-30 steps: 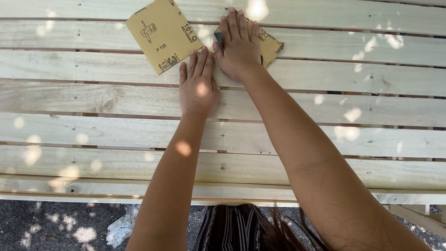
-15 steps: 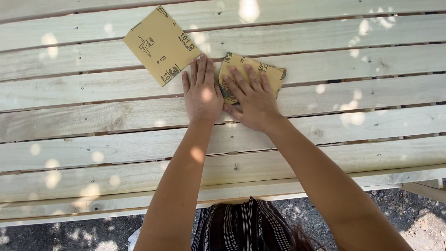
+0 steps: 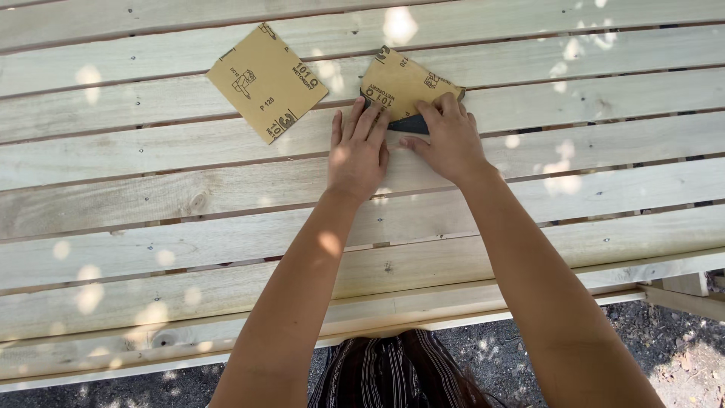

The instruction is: The person sands the slatted surface of a wooden bench or table by hand, rubbing a folded sheet of sandpaper back and forth across the planks. They work over different areas of the slats throughout the episode, moving the sandpaper across the wood with one hand while the other hand rests on the surface.

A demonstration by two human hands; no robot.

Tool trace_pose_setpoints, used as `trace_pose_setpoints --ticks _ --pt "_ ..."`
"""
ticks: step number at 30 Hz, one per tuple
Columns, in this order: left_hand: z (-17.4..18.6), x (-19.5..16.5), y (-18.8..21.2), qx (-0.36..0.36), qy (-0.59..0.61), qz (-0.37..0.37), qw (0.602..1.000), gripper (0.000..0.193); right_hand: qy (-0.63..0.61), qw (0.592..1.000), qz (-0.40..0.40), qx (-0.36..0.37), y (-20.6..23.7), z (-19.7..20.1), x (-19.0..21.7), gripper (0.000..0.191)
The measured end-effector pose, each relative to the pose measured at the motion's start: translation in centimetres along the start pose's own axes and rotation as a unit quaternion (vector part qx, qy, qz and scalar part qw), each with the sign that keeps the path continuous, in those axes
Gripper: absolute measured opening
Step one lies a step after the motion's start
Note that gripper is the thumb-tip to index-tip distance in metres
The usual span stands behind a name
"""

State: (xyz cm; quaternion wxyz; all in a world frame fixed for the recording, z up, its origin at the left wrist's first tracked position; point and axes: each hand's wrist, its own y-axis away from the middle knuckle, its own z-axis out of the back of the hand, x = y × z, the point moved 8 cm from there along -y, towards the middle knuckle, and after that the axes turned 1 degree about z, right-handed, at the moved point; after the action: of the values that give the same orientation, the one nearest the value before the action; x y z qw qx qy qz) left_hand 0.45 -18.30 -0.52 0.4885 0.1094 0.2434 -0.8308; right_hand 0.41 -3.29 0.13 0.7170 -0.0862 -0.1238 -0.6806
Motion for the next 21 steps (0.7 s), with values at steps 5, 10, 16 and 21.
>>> trace_pose_setpoints --ticks 5,10,16,21 --pt "0.0 -2.3 -1.7 0.029 0.055 -0.035 0.997 0.03 -0.193 0.979 -0.053 0.036 2.0 1.8 -1.1 0.039" --pt "-1.4 -1.7 0.5 0.213 0.19 0.093 0.954 0.011 0.033 0.99 0.08 0.107 4.0 2.3 1.6 0.089" --pt "2.8 -0.4 2.1 0.0 0.27 0.041 0.962 0.032 0.113 0.97 0.198 0.083 7.3 0.2 6.4 0.078" --pt "3.3 4.9 2.5 -0.056 0.027 0.134 0.989 0.053 0.201 0.953 0.069 0.215 10.2 -4.3 6.2 0.066"
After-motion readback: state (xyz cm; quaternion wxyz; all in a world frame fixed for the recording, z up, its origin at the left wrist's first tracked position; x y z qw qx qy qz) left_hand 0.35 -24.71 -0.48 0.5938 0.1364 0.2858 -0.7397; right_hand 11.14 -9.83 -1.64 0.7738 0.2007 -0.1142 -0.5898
